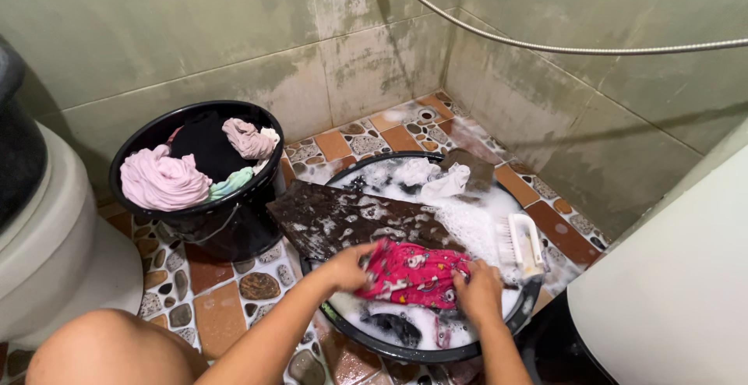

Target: The person hand-washes clothes in a bathroom using a washboard and soapy water. They scrub a pink patterned garment and a white cloth against the washboard, then transfer the items into a black bucket.

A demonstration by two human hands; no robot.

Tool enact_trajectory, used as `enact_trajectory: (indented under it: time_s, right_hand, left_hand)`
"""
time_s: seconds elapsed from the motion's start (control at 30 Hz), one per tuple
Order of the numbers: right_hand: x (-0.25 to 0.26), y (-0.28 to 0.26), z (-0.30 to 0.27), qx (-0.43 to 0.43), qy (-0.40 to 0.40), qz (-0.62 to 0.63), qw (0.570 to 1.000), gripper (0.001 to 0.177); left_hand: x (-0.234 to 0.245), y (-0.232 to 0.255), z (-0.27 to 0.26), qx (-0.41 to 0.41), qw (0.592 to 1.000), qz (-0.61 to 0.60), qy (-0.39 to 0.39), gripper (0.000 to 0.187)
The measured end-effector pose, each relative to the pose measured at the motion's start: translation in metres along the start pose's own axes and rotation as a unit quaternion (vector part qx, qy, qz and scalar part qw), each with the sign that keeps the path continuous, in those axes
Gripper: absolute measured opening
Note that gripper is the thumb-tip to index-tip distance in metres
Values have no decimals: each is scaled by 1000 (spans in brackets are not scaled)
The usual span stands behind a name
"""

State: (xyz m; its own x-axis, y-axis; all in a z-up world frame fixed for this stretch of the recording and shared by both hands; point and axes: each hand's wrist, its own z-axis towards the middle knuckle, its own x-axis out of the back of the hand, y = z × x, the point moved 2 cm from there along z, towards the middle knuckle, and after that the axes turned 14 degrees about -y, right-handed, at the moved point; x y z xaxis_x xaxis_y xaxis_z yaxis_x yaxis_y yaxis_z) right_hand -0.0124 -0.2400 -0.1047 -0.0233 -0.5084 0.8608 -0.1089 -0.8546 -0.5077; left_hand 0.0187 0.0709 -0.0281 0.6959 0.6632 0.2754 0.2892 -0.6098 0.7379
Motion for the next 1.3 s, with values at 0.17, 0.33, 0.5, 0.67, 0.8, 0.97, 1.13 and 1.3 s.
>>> enact_trajectory:
  time_s: [0.17,0.33,0.5,0.67,0.8,0.97,1.13,1.3]
  right_hand:
    - [3,3,-4,14,-141,140,980,27]
    - [28,-9,-18,-100,-392,256,878,30]
    - [72,-22,-18,-117,-348,373,852,35]
    - [99,-5,5,-151,-226,433,860,29]
    - [113,15,45,-139,-196,532,812,20]
    - [106,32,89,-230,48,354,905,45]
    - [102,31,84,-283,36,-107,952,79]
    - [92,23,82,-262,3,-187,947,77]
  left_hand:
    - [19,-10,-13,51,991,105,-69,79]
    - [76,13,-68,-13,978,-118,-169,64]
    - [97,28,-119,-187,894,-272,-303,67]
    - [81,19,-100,-213,861,-300,-352,62]
    - [84,7,-55,-255,830,-401,-292,59]
    - [85,-3,31,-162,844,-512,-13,60]
    - [67,-14,53,13,956,-78,283,63]
    - [47,4,53,41,932,174,314,78]
